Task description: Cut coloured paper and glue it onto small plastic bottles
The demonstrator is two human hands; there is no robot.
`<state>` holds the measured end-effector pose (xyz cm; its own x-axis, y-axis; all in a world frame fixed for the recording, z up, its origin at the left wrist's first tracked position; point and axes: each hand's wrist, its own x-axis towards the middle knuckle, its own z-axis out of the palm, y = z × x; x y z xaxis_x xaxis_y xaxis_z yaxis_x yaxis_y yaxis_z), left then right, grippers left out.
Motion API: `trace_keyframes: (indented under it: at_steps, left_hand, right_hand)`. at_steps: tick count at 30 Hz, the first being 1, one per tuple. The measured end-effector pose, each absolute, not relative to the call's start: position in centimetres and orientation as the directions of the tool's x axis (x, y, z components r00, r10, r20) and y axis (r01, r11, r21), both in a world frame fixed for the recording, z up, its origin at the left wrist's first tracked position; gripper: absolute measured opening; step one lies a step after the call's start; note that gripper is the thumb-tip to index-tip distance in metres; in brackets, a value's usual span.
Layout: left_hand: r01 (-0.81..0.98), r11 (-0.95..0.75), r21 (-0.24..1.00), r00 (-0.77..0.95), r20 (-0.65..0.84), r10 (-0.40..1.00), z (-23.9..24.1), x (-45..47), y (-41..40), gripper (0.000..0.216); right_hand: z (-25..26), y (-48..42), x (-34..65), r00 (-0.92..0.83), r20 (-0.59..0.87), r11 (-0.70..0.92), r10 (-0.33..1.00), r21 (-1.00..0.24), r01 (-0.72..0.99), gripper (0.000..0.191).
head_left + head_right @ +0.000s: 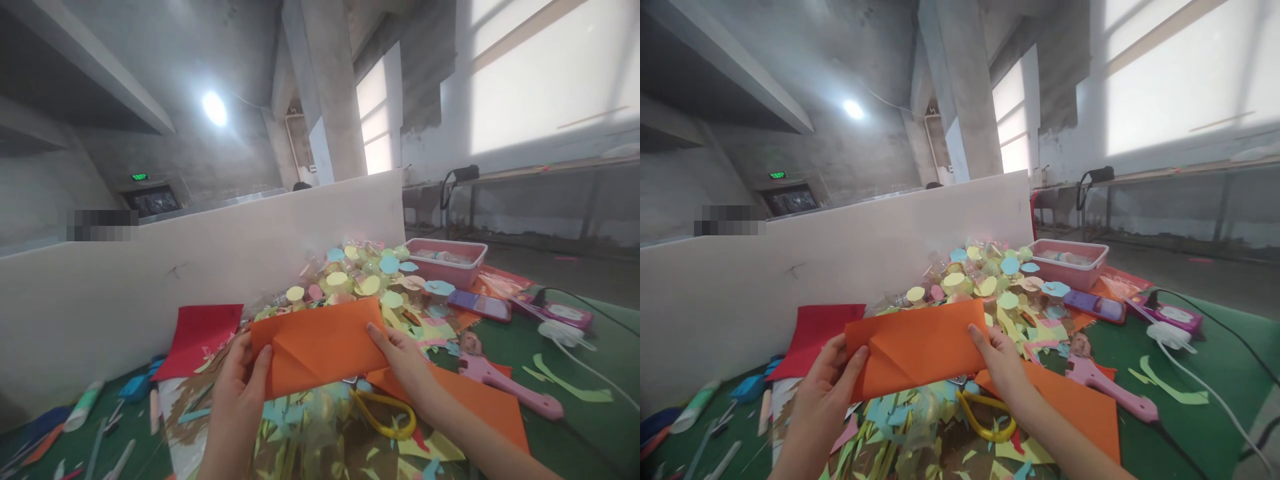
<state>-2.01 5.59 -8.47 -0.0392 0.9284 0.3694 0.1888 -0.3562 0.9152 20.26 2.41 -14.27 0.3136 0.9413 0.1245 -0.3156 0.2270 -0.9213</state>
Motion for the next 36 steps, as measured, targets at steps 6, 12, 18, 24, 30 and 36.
trace_keyframes:
  at_steps: [6,12,18,24,30,36]
  left_hand:
    - [0.271,-0.391,0.879,-0.043,0.417,0.908,-8.3,-2.14,5.17,0.042]
    - [0.304,-0.389,0.869,-0.056,0.424,0.904,-8.4,-1.97,4.79,0.041]
    - [0.278,-0.37,0.886,-0.048,0.398,0.916,-8.37,-1.62,4.63,0.039]
    - [0.279,-0.33,0.902,-0.041,0.354,0.934,-8.68,-1.74,4.88,0.042]
    - [0.278,-0.346,0.896,-0.028,0.368,0.929,-9.07,-1.75,5.04,0.042]
    - [0.297,-0.323,0.899,-0.035,0.348,0.937,-8.84,-1.63,5.23,0.053]
  right_hand:
    - [-14.36,2.28,20.27,0.378,0.155,0.254,0.913,-0.94,-0.23,0.059]
    - [-14.55,2.6,20.32,0.371,0.133,0.235,0.919,-0.941,-0.245,0.06]
    - [-14.45,2.72,20.59,0.331,0.123,0.238,0.935,-0.913,-0.332,0.057]
    - [-14.28,2.52,20.7,0.355,0.116,0.235,0.928,-0.92,-0.315,0.057]
    - [-13.86,2.41,20.77,0.371,0.119,0.239,0.921,-0.925,-0.297,0.058]
    - [-13.83,2.4,20.85,0.444,0.134,0.239,0.886,-0.952,-0.192,0.061]
